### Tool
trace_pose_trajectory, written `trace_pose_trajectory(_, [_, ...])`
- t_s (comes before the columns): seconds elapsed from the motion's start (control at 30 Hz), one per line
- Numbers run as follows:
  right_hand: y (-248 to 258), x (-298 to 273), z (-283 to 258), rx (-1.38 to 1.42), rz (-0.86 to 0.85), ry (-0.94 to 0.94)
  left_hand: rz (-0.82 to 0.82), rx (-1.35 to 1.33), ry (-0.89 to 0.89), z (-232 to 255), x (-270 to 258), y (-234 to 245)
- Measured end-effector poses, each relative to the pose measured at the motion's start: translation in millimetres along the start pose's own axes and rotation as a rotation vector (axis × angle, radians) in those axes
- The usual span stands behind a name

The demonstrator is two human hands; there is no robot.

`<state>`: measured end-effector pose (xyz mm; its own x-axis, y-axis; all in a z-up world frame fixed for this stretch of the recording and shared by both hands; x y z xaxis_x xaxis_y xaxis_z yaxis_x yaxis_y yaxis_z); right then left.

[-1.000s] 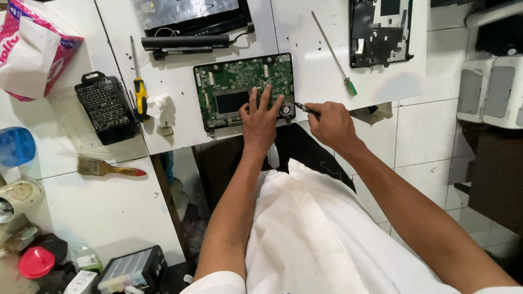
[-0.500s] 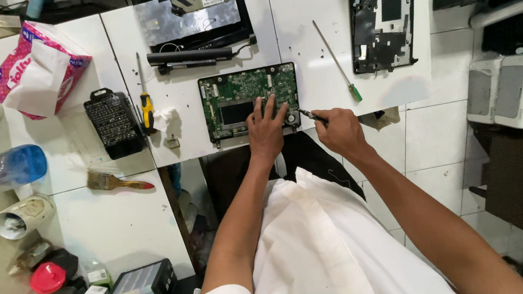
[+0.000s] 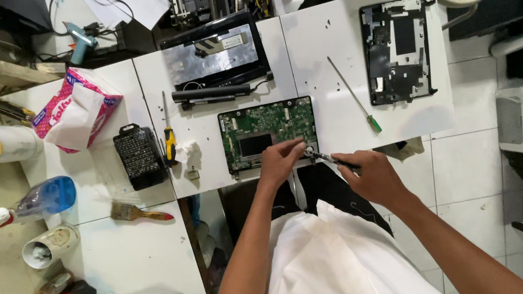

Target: The person uses a screwdriver to remove screws from a circuit board placed on a white workbench. They carefully unscrew multiple fasteners, place them on the table, and continue working on the board throughout the clip.

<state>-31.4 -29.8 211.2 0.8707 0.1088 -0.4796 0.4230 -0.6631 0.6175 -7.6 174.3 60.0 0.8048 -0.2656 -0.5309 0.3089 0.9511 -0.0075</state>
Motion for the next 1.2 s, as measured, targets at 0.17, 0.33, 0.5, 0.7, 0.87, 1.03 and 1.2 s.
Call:
trace_pose_trajectory(0.17, [-5,-5,-5,0.035,-0.004,0.01,0.003,-0.16,0.121,-27,-4,-4])
trace_pose_trajectory(0.33, [-1,-9,-1,0.1,0.006,-0.024,0.013,-0.341,0.139,-37,-1,-17])
trace_pose_trajectory(0.5, [-2,-8,-1,0.091,0.095,0.047,0.026,-0.686,0.159,-65,7,-27])
trace_pose_trajectory(0.7, [6,-17,3,0.108,0.187,0.081,0.092,-0.999,0.196,-77,13,-55])
trace_pose_trajectory(0.87, [10,-23,-11,0.111,0.223,0.129,0.099,-1.14,0.259,-59,0,-58])
trace_pose_trajectory(1.03, [13,-27,-19,0.07,0.292,0.193,0.082,-1.282,0.263,-61,5,-69])
trace_pose_trajectory(1.2, [7,-29,-13,0.324,0.262,0.083,0.084,-1.323,0.261,-57,2,-72])
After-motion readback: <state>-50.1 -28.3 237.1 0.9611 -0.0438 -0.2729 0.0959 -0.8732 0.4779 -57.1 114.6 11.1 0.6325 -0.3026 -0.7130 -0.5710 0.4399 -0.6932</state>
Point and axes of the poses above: each hand's wrist, its own x-axis towards the middle knuckle, its own y-axis out of the back of the hand, z = x × y, the point moved 10 cm from there along x, towards the middle knuckle, and after that the axes turned 3 degrees about -z, right-handed, at the moved point
